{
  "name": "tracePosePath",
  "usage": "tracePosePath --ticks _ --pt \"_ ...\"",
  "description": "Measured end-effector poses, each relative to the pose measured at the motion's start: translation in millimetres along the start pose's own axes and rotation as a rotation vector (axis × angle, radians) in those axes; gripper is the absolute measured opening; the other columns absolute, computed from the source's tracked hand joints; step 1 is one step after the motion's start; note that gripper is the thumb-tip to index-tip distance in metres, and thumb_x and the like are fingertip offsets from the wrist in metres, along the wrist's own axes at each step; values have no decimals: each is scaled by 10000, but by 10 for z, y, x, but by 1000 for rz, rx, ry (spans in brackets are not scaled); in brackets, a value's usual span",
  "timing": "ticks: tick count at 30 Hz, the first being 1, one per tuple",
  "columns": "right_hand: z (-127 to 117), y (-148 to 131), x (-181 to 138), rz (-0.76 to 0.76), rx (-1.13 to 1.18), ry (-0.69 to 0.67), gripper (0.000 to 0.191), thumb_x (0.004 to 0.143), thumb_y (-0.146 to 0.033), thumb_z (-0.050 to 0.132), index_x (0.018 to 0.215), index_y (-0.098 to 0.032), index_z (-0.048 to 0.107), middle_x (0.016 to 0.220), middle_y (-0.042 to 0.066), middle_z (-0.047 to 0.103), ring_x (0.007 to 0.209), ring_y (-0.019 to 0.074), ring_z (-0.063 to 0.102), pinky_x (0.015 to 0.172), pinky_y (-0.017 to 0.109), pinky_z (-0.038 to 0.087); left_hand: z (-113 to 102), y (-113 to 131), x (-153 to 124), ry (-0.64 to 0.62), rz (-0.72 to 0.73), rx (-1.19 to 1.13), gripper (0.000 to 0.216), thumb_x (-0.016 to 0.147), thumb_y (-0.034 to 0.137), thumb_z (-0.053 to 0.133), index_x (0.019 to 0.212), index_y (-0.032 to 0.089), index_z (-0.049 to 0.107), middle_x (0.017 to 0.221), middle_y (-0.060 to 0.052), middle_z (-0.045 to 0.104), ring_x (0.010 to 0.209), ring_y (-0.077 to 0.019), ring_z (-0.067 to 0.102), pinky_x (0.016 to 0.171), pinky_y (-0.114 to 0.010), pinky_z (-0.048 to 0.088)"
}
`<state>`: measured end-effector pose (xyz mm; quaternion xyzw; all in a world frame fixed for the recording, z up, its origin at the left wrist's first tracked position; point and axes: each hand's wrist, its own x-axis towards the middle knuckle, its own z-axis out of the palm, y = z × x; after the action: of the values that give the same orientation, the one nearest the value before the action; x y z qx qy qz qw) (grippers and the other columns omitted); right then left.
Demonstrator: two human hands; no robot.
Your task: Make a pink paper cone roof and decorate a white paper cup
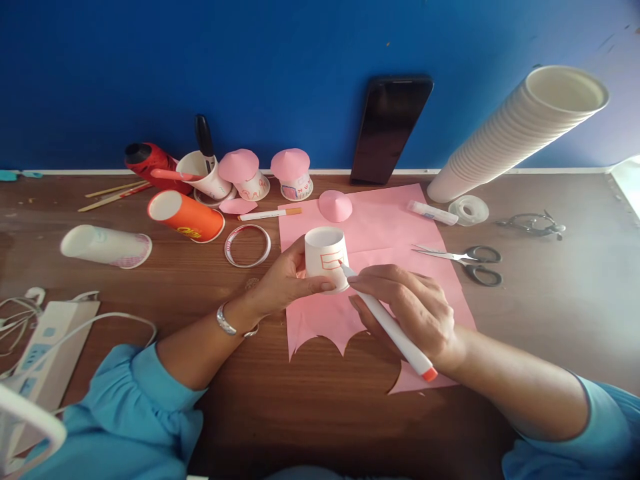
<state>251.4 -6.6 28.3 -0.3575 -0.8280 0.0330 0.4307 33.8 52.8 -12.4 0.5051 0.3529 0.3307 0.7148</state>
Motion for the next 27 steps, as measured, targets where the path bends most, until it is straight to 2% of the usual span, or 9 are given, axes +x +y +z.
tracePosePath --ticks 7,14,22,27 --pt "-5 -1 9 13 6 -7 327 934 -88 644 1249 -158 590 930 71 735 780 171 722 646 291 628 -18 -20 -8 4 -1 38 669 694 304 917 1294 243 628 1125 -64 716 1122 -281 645 965 -413 519" --pt "1 -3 28 26 27 -21 346 919 -43 647 1243 -145 586 936 65 737 793 160 721 681 279 626 24 27 -3 -14 -24 -3 654 680 282 925 1254 232 615 1089 -59 708 1057 -267 661 924 -419 540" --pt "17 11 3 24 1 -24 321 937 -60 623 1241 -156 584 944 66 744 800 163 735 673 284 632 34 37 5 -25 -5 -44 635 682 263 922 1235 231 612 1071 -48 699 1014 -243 670 893 -400 557" --pt "23 17 -20 13 9 -31 333 934 -91 642 1256 -155 583 962 85 743 809 182 734 660 307 632 19 23 13 -10 -20 -37 645 652 262 935 1211 224 615 1102 -67 703 1022 -262 678 869 -400 570"
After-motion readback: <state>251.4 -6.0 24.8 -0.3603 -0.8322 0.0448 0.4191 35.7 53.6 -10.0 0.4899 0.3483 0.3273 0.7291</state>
